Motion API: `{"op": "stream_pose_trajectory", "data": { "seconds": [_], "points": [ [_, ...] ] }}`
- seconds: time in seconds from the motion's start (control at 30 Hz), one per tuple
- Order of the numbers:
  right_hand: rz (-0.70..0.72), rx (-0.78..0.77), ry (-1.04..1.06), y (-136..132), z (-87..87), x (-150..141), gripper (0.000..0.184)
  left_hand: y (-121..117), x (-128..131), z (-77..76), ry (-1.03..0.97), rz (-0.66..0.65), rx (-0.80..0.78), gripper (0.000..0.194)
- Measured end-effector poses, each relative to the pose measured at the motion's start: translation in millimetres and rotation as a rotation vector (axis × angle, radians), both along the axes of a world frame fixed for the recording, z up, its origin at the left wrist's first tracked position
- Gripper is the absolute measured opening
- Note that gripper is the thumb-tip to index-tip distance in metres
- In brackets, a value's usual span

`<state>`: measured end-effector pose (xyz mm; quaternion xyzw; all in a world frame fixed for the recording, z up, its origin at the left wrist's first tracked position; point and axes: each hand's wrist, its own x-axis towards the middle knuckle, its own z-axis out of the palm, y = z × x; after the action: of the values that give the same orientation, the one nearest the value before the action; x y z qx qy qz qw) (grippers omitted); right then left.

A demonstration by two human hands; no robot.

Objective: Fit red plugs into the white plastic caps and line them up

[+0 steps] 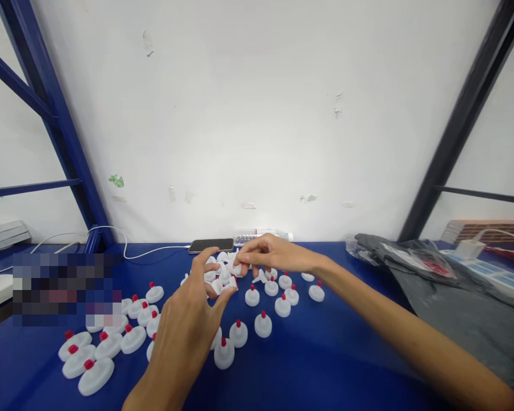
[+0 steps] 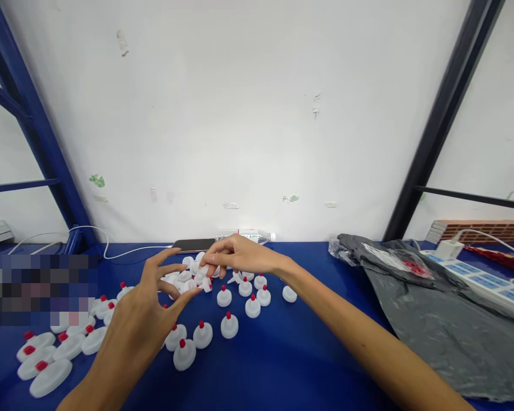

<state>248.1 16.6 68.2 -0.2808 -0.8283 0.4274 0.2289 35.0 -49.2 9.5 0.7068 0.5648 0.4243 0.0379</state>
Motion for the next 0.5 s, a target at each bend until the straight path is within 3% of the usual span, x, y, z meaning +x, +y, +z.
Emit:
{"op": "stream_pose_trajectory", "data": {
  "seconds": [0.13,0.3,0.5],
  "points": [
    [-0.189,0.008,-0.163,19.9,-19.9,5.3,0.033,-3.8,-2.8,5.5,0.018,0.033,0.018,0.054],
    [-0.206,0.000,-0.275,30.9,-40.6,2.8,0.032,-6.4,-1.9,7.3,0.030,0.051,0.051,0.050],
    [-0.273,0.105,-0.394,25.3,-45.2,-7.4,0.028,-7.8,-0.7,7.6,0.042,0.036,0.067,0.044]
  ]
}}
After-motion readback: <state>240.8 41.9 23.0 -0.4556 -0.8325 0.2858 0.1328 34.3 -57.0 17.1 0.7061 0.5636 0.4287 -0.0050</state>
